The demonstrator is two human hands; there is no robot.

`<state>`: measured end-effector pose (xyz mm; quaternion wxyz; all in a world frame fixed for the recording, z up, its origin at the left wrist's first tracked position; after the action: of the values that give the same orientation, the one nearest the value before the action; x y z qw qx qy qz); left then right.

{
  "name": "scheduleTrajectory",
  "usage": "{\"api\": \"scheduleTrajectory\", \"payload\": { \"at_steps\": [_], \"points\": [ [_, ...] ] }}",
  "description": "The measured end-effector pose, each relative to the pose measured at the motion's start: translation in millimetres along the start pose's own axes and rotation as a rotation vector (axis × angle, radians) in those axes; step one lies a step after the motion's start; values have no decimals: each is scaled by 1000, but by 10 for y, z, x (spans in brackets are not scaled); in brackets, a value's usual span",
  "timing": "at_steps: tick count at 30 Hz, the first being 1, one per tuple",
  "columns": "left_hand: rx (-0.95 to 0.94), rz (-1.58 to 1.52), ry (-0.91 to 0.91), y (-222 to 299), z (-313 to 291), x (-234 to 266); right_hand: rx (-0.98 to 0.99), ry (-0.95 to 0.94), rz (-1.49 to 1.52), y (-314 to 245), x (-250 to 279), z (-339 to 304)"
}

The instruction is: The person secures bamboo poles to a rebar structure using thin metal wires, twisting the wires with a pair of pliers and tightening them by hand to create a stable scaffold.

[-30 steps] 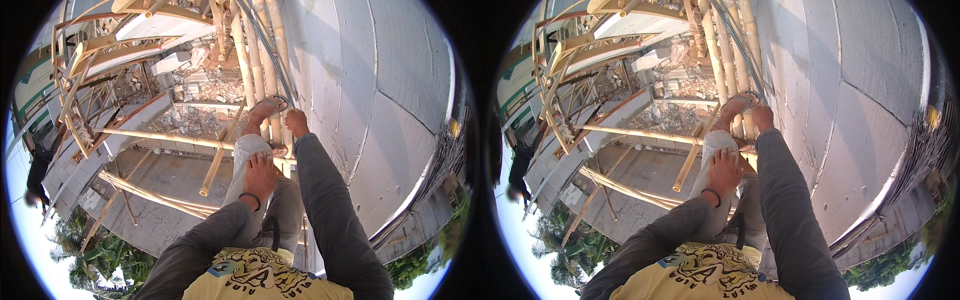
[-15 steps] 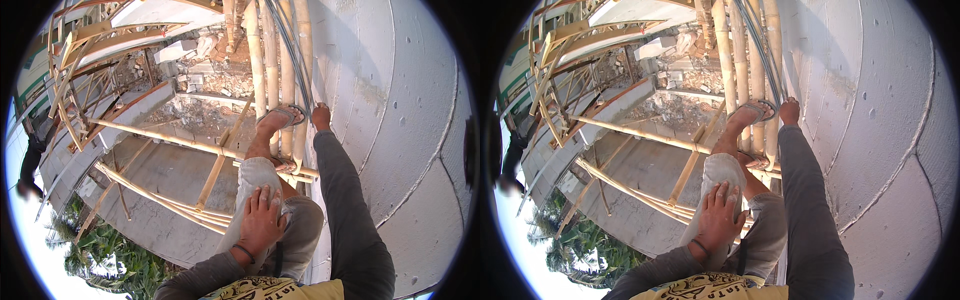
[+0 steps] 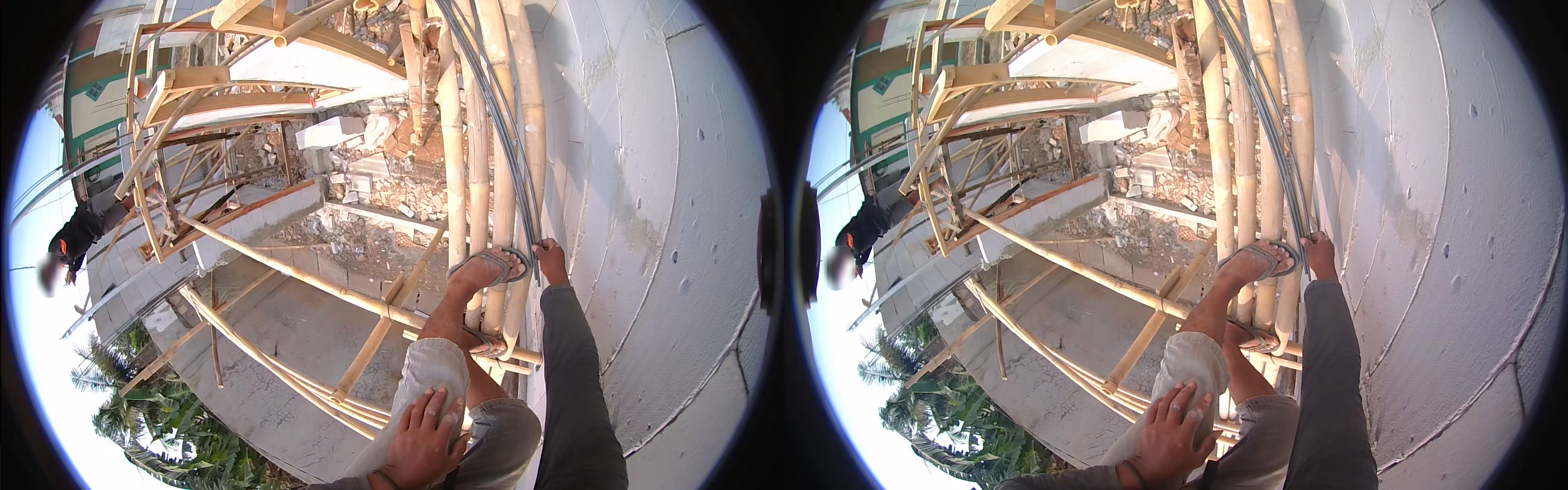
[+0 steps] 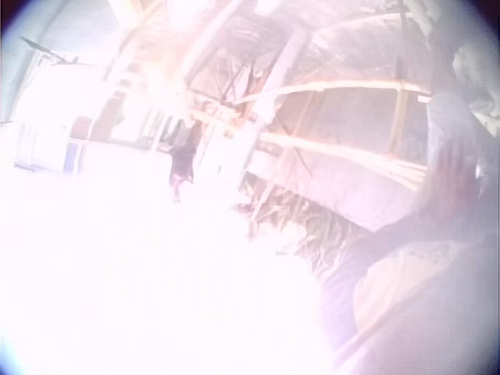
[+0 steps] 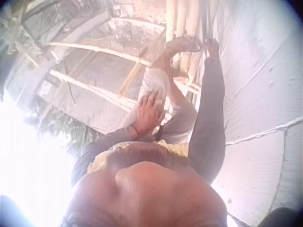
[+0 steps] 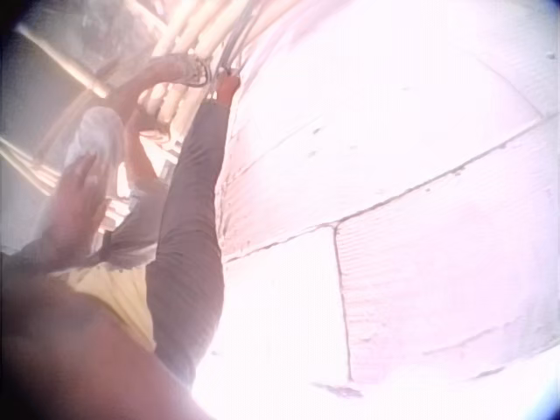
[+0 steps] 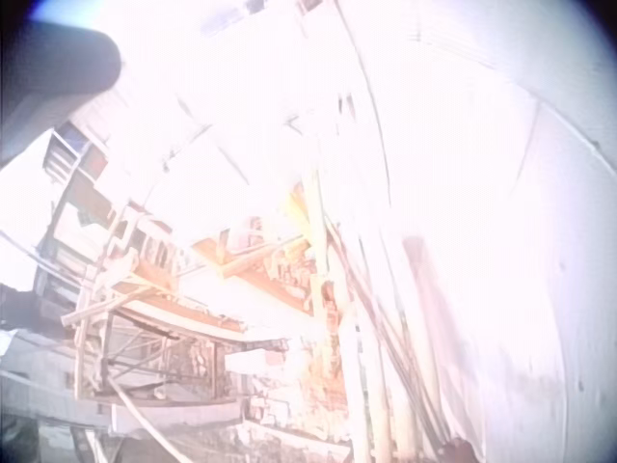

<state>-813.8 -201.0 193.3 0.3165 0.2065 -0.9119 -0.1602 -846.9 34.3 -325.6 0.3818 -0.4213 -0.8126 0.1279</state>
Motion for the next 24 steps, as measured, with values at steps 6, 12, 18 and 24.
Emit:
{"api": "scheduleTrajectory", "payload": {
  "at_steps": [6, 12, 18, 24],
  "points": [
    [7, 37, -42, 27, -13, -21, -70, -83, 61, 44, 9, 2],
    [-15, -39, 33, 68, -58, 10, -120, -133, 205, -126, 46, -245],
    [-37, 18, -29, 61, -72, -10, -162, -168, 279, -699, 278, -656],
    [-73, 38, 10, -25, -137, -95, -170, -196, 709, -1396, 581, -1134]
  ]
}}
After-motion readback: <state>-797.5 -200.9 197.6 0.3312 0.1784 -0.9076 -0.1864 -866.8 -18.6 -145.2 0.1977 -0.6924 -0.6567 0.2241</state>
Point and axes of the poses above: each hand's wrist, its own z-axis towards the middle knuckle, its own x-axis out of the back of the hand, y = z × x, the point moved 8 cm from there along z, towards the middle knuckle, and after that the axes turned 7 degrees about -z, right-handed, at the moved point
